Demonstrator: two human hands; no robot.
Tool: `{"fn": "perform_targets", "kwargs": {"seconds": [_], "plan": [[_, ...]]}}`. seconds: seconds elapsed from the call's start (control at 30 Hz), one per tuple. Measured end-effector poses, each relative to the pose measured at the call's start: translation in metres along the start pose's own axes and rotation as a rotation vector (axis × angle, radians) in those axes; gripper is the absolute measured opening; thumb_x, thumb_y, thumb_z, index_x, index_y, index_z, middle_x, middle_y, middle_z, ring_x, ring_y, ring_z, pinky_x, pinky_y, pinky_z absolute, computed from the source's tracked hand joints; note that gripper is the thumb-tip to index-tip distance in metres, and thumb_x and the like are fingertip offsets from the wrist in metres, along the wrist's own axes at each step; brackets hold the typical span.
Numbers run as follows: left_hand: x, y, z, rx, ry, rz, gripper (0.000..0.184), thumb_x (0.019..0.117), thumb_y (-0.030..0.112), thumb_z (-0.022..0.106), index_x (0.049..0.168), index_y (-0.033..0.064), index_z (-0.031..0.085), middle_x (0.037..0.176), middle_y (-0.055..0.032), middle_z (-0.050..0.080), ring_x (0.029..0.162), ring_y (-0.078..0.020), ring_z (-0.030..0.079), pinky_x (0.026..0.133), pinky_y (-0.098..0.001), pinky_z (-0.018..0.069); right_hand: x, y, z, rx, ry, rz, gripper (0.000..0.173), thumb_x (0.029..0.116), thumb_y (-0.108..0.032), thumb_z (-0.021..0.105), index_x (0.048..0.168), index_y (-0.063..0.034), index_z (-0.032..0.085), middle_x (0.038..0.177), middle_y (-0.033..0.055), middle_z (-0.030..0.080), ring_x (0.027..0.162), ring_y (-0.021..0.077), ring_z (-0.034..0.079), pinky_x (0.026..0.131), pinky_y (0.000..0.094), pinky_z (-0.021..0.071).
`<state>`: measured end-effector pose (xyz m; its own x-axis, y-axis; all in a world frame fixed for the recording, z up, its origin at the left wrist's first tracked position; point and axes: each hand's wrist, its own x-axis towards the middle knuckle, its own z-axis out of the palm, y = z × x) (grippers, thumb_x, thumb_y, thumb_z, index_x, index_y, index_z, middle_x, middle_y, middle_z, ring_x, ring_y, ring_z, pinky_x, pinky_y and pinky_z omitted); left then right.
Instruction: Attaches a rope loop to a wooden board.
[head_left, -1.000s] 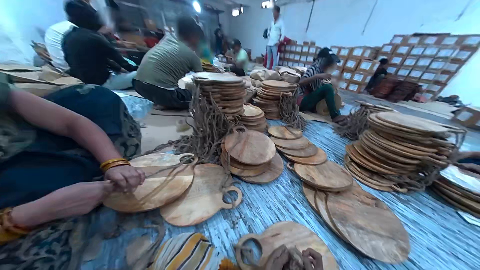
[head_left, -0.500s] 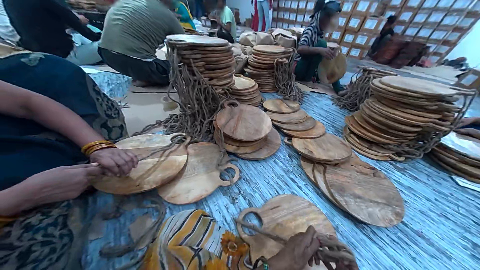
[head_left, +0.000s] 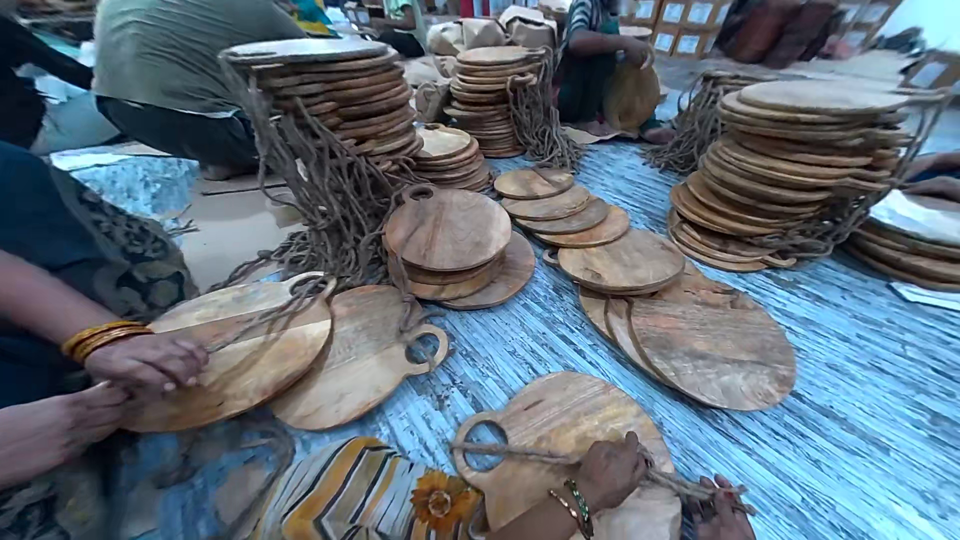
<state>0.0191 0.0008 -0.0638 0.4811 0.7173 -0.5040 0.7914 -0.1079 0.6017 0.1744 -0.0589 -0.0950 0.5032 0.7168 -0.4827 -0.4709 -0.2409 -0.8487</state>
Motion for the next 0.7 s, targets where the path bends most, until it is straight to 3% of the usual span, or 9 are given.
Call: {"fn": "perform_targets", "kwargs": {"seconds": [0.1,0.2,0.3,0.37,0.4,0.47,0.53,0.6,0.7], "plan": [[0.003,0.004,0.001,0.013,-0.016,-0.009,0.045,0.1123,0.024,0.032,0.143,-0.0069,0.043,0.118,-0.0316,0.065,0.116,-0.0458,0.064,0.101,-0.0569,0.0474,-0.001,0.009,-0.002,-0.121,-0.115,-0.072,0.036,0.1113,-0.010,0.026,0.139,0.0109,0.037,0.097,0.0014,0.059,0.079,0.0000,0.061,0.076,0.0178,0.0525],[0.001,0.005,-0.001,0.021,-0.009,0.016,0.045,0.1118,0.022,0.033,0.142,-0.0074,0.048,0.126,-0.0319,0.063,0.121,-0.0454,0.061,0.104,-0.0563,0.0451,0.000,0.016,-0.009,-0.417,-0.313,-0.220,0.044,0.1030,-0.002,0.044,0.140,0.0212,0.038,0.122,0.0225,0.058,0.104,0.0113,0.060,0.093,0.0252,0.0493],[0.003,0.007,-0.002,0.042,-0.029,0.023,0.044,0.1120,0.021,0.032,0.143,-0.0063,0.048,0.133,-0.0307,0.060,0.126,-0.0441,0.059,0.107,-0.0555,0.0429,0.003,0.012,-0.001,-0.667,-0.377,-0.317,0.034,0.0955,-0.001,0.059,0.122,0.0194,0.059,0.118,0.0310,0.063,0.105,0.0271,0.063,0.095,0.0364,0.0503],[0.005,0.008,-0.004,0.052,-0.054,0.026,0.044,0.1118,0.019,0.033,0.146,-0.0052,0.046,0.135,-0.0303,0.059,0.127,-0.0439,0.057,0.108,-0.0558,0.0418,0.008,0.008,0.008,-0.801,-0.404,-0.282,0.034,0.0936,-0.009,0.066,0.117,0.0161,0.064,0.116,0.0320,0.064,0.109,0.0389,0.061,0.100,0.0493,0.0451],[0.005,0.007,-0.005,0.057,-0.060,0.040,0.043,0.1114,0.018,0.033,0.145,-0.0051,0.046,0.135,-0.0303,0.059,0.127,-0.0440,0.058,0.108,-0.0559,0.0420,0.011,0.005,0.012,-0.857,-0.415,-0.222,0.038,0.0955,-0.013,0.067,0.120,0.0158,0.064,0.121,0.0333,0.063,0.116,0.0439,0.059,0.106,0.0542,0.0406],[0.005,0.006,-0.005,0.073,-0.068,0.058,0.044,0.1116,0.019,0.033,0.146,-0.0053,0.045,0.134,-0.0306,0.059,0.126,-0.0439,0.059,0.108,-0.0553,0.0424,0.013,0.005,0.017,-0.865,-0.391,-0.191,0.037,0.0985,-0.015,0.066,0.119,0.0154,0.064,0.120,0.0322,0.064,0.113,0.0421,0.059,0.104,0.0532,0.0403],[0.005,0.005,-0.006,0.091,-0.069,0.058,0.045,0.1119,0.020,0.032,0.147,-0.0057,0.044,0.132,-0.0312,0.060,0.125,-0.0444,0.059,0.108,-0.0554,0.0427,0.010,0.010,0.018,-0.746,-0.346,-0.262,0.030,0.0991,-0.007,0.062,0.119,0.0144,0.065,0.116,0.0283,0.067,0.105,0.0309,0.064,0.098,0.0436,0.0467],[0.004,0.007,-0.007,0.104,-0.092,0.052,0.046,0.1123,0.020,0.030,0.144,-0.0083,0.047,0.131,-0.0327,0.060,0.126,-0.0455,0.058,0.108,-0.0556,0.0412,0.007,0.016,0.017,-0.619,-0.323,-0.315,0.027,0.1015,0.000,0.052,0.118,0.0176,0.063,0.114,0.0279,0.067,0.102,0.0231,0.064,0.096,0.0343,0.0492],[0.007,0.006,-0.010,0.123,-0.128,0.062,0.049,0.1128,0.024,0.029,0.135,-0.0115,0.054,0.127,-0.0335,0.061,0.125,-0.0458,0.058,0.108,-0.0558,0.0410,0.004,0.018,0.019,-0.499,-0.208,-0.242,0.032,0.1071,0.000,0.038,0.118,0.0213,0.058,0.111,0.0270,0.065,0.103,0.0189,0.061,0.097,0.0307,0.0465]]}}
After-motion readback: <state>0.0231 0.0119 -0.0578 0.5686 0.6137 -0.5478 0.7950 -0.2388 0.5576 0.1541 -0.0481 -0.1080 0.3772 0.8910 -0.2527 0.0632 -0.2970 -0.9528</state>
